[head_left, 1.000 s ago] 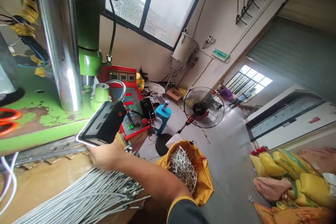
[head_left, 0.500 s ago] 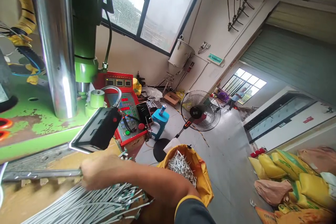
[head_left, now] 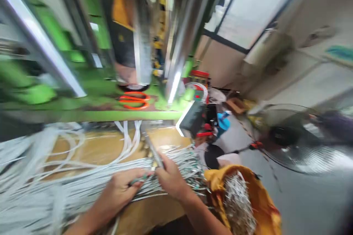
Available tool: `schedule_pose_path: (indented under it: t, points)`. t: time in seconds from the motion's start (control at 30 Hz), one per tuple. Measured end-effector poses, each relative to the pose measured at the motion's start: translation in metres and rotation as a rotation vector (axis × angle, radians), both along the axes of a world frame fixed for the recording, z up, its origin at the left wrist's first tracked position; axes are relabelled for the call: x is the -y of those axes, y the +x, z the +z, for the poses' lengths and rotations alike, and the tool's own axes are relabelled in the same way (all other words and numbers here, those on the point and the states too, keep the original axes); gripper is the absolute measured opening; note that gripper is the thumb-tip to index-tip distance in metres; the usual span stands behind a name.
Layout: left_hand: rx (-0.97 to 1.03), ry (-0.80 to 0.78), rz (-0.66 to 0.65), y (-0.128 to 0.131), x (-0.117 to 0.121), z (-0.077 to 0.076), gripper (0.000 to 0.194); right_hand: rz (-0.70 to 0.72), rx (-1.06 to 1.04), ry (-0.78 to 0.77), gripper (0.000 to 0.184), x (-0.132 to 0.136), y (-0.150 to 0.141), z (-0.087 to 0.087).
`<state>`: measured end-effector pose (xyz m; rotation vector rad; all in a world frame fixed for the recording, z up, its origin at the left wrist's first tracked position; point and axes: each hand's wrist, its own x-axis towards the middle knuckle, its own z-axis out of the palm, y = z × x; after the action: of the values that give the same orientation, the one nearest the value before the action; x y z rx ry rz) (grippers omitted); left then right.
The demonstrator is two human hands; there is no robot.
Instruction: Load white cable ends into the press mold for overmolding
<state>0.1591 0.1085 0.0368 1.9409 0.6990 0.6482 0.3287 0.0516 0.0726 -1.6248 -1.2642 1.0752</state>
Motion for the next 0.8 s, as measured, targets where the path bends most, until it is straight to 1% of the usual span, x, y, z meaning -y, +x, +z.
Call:
schedule_pose_path:
  t: [0.1,0.17,0.23,0.4,0.57,0.67,0.8]
  points:
    - [-0.07,-0.04,-0.079,-0.005,-0.006,0.006,0.031,-0.047,-0.102,-0.074,0.054,-0.001,0.001,-0.016]
    - [-0.067,-0.053,-0.078,-0.001,-0.006,0.011,0.03,-0.066,-0.131,-0.135,0.06,0.0,0.002,-0.023]
    - [-0.057,-0.033,-0.068,0.002,-0.003,0.013,0.029,-0.085,-0.135,-0.16,0.063,0.003,0.001,-0.026]
    - [-0.054,0.035,-0.077,0.001,0.001,0.011,0.031,-0.108,-0.116,-0.173,0.064,0.004,0.0,-0.026]
    - [-0.051,0.07,-0.071,0.0,0.001,0.013,0.031,-0.123,-0.07,-0.1,0.058,0.005,0.0,-0.023]
    - [-0.034,0.098,-0.062,-0.001,0.0,0.013,0.031,-0.092,-0.08,-0.083,0.058,0.005,0.001,-0.024]
    - [-0.021,0.225,-0.051,-0.003,0.001,0.007,0.031,-0.072,-0.093,-0.06,0.059,0.003,0.0,-0.022]
